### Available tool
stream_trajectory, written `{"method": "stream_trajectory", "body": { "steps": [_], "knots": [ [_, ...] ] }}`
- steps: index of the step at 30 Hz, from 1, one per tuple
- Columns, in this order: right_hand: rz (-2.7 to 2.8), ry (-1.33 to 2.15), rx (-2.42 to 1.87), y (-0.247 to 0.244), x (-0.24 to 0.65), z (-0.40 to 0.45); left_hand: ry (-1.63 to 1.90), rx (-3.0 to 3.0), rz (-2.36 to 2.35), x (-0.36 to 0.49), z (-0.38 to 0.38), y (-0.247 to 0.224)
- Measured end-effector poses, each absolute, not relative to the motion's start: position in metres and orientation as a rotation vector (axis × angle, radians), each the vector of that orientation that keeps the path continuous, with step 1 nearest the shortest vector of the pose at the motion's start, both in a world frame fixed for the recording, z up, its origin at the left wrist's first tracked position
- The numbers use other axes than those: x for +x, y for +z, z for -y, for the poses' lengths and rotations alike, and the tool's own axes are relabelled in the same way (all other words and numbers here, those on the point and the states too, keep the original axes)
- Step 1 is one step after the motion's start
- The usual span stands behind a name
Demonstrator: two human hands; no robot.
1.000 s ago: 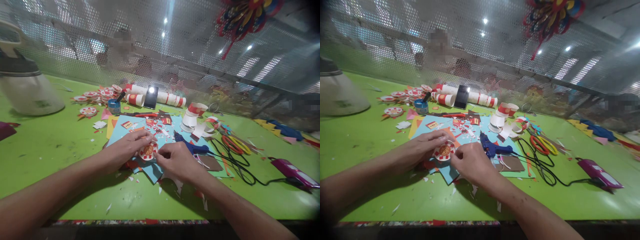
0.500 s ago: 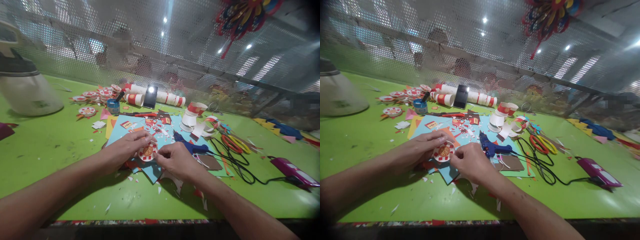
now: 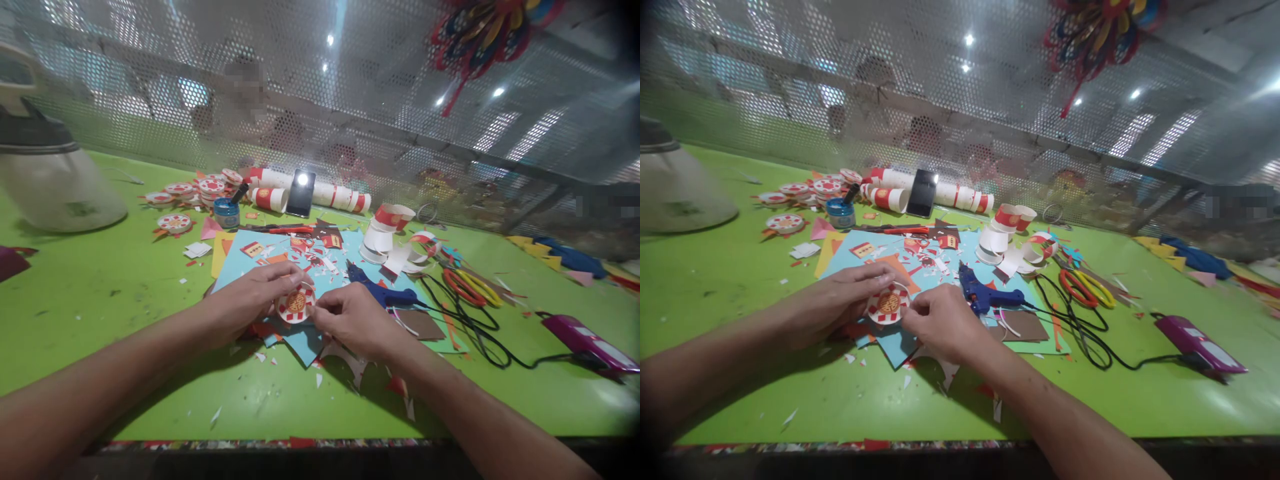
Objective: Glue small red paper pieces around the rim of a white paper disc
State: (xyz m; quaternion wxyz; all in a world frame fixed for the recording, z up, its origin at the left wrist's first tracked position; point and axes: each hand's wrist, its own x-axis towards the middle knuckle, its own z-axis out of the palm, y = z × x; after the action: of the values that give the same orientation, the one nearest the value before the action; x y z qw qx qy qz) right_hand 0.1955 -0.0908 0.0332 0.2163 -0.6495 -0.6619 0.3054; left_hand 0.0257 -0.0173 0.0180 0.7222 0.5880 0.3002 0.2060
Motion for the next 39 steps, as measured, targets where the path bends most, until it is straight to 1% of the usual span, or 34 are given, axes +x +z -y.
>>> {"method": "stream_trajectory", "body": {
  "steps": [7, 16, 39],
  "knots": [
    [1.797, 0.908, -1.800, 0.0333, 0.1958, 0.0886, 0.422, 1.256, -0.691, 0.0262, 0.0189, 0.0218],
    [1.642, 1.132, -1.739, 0.0347, 0.1983, 0.0891, 0.419, 1.426, -0.669, 0.0233, 0.0156, 0.0207],
    [1.573, 1.187, -1.761, 0.0357, 0.1924, 0.0893, 0.425, 1.446, -0.686, 0.0244, 0.0146, 0.0219]
  ]
}}
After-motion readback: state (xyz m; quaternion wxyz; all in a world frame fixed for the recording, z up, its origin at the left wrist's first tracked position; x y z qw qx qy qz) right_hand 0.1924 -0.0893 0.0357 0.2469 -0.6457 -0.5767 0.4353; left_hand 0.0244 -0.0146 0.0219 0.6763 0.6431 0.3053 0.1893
